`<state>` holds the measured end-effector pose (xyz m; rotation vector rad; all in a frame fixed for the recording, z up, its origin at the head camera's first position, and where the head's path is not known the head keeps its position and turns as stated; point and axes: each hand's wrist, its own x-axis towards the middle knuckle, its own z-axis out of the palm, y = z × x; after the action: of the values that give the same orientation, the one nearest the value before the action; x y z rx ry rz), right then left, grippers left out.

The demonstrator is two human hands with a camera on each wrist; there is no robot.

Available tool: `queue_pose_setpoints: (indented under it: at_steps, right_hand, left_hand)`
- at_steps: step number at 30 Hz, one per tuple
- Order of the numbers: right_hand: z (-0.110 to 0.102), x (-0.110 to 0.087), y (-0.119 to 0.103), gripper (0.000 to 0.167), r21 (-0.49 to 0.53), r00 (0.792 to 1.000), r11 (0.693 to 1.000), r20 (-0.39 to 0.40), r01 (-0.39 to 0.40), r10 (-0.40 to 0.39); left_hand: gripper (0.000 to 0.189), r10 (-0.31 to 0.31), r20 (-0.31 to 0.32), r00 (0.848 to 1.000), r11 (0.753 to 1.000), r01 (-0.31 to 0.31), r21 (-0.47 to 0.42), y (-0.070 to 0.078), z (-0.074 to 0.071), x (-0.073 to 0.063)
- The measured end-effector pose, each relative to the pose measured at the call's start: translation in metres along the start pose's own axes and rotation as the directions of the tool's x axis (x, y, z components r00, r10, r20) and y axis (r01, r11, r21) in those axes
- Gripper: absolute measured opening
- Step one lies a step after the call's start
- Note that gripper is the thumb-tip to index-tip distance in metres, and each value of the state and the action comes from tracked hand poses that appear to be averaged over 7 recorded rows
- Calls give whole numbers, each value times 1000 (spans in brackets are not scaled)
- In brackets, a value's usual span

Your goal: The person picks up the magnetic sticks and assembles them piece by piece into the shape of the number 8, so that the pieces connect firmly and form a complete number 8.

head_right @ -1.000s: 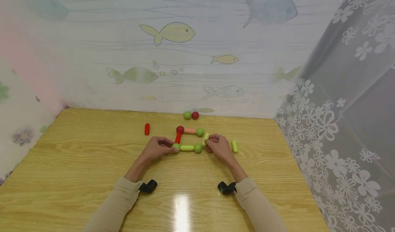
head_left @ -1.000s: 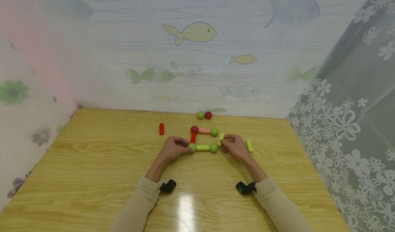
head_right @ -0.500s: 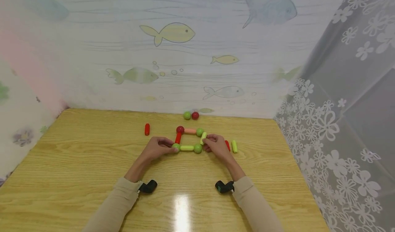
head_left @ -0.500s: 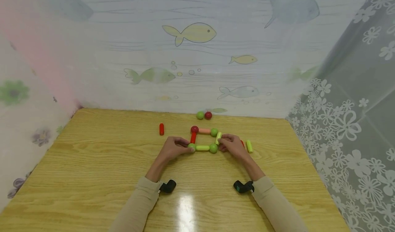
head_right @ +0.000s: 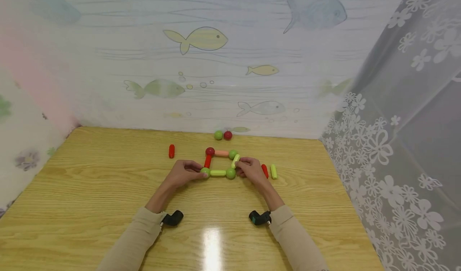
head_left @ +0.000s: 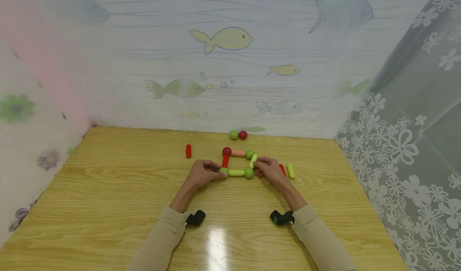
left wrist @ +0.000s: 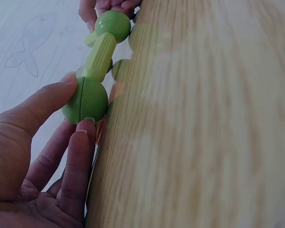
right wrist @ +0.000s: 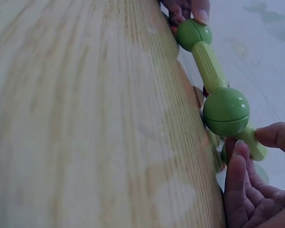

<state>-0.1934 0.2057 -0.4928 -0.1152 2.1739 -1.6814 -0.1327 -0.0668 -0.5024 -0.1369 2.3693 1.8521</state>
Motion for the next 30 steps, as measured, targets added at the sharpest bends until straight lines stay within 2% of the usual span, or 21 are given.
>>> queue_pose_setpoints:
  at_steps: [16,30]
  right_hand:
    - [3,3,1,45,-35,1000,999,-14,10,-11]
    - [3,8,-4,44,-82,999,996,-16,-29,28]
  left_hand:
    - [31,14,6,1000,1000,-14,-14,0,-2,-2]
    - [32,5,6,1000,1000,-5,-10,-1,-2,0]
